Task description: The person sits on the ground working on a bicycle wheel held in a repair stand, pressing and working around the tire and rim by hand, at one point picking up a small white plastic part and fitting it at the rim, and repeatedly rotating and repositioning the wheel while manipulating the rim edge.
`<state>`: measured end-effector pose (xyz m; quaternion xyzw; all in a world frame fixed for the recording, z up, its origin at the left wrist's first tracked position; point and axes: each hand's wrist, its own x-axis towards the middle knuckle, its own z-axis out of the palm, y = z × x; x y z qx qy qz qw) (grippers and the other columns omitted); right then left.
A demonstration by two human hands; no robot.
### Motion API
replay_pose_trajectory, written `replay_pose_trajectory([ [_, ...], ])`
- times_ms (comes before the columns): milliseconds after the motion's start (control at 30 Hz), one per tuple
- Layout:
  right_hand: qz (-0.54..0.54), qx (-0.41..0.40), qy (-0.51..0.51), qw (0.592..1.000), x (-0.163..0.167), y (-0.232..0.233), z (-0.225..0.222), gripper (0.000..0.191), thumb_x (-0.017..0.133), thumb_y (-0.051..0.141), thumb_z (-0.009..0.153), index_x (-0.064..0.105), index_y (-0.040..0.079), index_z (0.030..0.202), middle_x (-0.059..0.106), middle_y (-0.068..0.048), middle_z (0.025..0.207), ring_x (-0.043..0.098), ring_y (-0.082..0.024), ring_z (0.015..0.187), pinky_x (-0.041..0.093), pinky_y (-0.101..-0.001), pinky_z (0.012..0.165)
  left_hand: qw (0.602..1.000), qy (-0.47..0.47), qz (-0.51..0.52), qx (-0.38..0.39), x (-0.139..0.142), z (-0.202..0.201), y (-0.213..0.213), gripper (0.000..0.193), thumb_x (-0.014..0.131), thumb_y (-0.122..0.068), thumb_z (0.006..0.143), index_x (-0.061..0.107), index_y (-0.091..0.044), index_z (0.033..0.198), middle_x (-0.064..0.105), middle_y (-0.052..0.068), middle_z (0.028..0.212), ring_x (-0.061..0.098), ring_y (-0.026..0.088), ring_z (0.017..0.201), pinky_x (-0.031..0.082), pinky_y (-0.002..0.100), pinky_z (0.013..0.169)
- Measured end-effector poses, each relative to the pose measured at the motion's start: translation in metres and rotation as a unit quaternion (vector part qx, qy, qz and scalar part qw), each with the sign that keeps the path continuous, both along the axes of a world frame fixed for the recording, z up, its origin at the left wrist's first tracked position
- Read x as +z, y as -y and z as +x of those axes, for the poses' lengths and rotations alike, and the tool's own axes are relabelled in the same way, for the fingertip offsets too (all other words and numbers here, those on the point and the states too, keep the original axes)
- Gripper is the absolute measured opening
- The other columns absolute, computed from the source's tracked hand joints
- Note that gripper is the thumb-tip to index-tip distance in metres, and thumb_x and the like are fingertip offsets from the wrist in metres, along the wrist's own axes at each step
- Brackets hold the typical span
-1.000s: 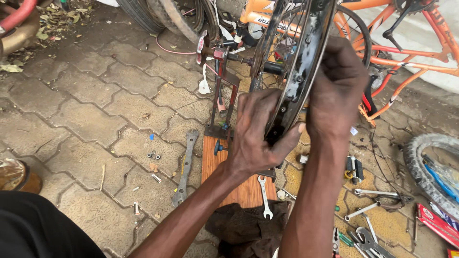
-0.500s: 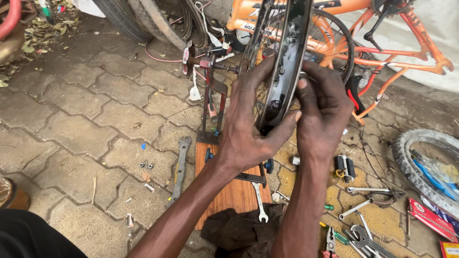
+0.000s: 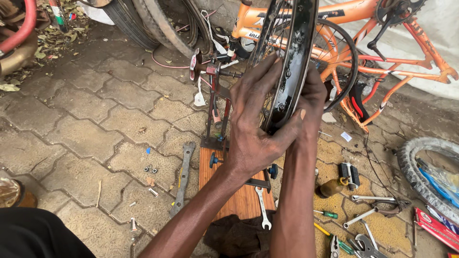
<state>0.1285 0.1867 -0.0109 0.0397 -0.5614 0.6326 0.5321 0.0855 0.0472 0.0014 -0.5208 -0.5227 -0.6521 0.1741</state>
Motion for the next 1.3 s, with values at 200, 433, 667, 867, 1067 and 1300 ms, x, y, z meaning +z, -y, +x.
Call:
replay_pose_trajectory([
  [200,-0.026,-0.035,0.039,0.998,-0.027,-0.017,-0.001,0.033,0.071,0.006,0.098,0.067,0.000,0.129,0.073,-0.005,0.108,0.068,-0.010,0.089,0.059,-0.0252,0.078,1.000,0.007,-0.008,0.027,-0.003,0.001,-0.003,0.075,0.081,-0.027,0.092,0.044,-0.009,0.154,0.040,0.012,0.159,0.038,0.027,0.151,0.032,0.045,0.127],
  [433,-0.101,-0.024,0.046,0.994,-0.035,-0.011,0.005,0.041,0.065,0.015,0.103,0.058,0.006,0.142,0.070,-0.005,0.125,0.071,-0.011,0.105,0.061,-0.0251,0.090,0.999,0.013,-0.012,0.038,-0.004,0.002,-0.003,0.075,0.083,-0.032,0.093,0.045,-0.013,0.155,0.039,0.011,0.160,0.038,0.025,0.149,0.031,0.045,0.126],
  [667,-0.054,0.053,-0.041,0.996,-0.006,0.008,-0.005,0.035,0.064,0.016,0.102,0.061,0.007,0.136,0.073,-0.005,0.119,0.073,-0.016,0.103,0.063,-0.0319,0.090,0.999,0.029,-0.011,0.029,-0.003,0.001,-0.002,0.075,0.084,-0.032,0.090,0.049,-0.012,0.153,0.043,0.013,0.156,0.046,0.025,0.145,0.039,0.043,0.120],
  [867,0.109,-0.062,0.068,0.990,0.020,0.025,0.013,0.019,0.076,-0.001,0.104,0.067,0.003,0.121,0.073,-0.007,0.106,0.071,-0.012,0.093,0.062,-0.0260,0.083,0.971,0.181,0.029,-0.152,0.001,-0.001,-0.007,0.074,0.057,-0.059,0.103,0.045,-0.007,0.155,0.049,0.016,0.149,0.056,0.023,0.131,0.055,0.041,0.113],
  [1067,0.128,-0.226,0.063,0.964,0.039,0.048,0.012,0.023,0.080,-0.003,0.081,0.070,0.002,0.102,0.055,-0.003,0.118,0.065,-0.009,0.096,0.065,-0.0244,0.079,0.942,0.236,0.022,-0.238,-0.006,-0.014,-0.017,0.076,0.029,-0.065,0.110,0.050,0.001,0.142,0.059,0.015,0.117,0.059,0.021,0.111,0.050,0.040,0.101],
  [1300,0.166,-0.257,0.112,0.946,0.043,0.061,0.037,0.008,0.073,-0.008,0.104,0.075,-0.001,0.106,0.056,-0.002,0.123,0.064,-0.007,0.099,0.057,-0.0210,0.085,0.960,0.221,-0.082,-0.148,0.000,-0.042,-0.067,0.075,0.021,-0.069,0.108,0.053,-0.006,0.081,0.040,-0.001,0.069,0.040,0.014,0.062,0.033,0.036,0.059],
])
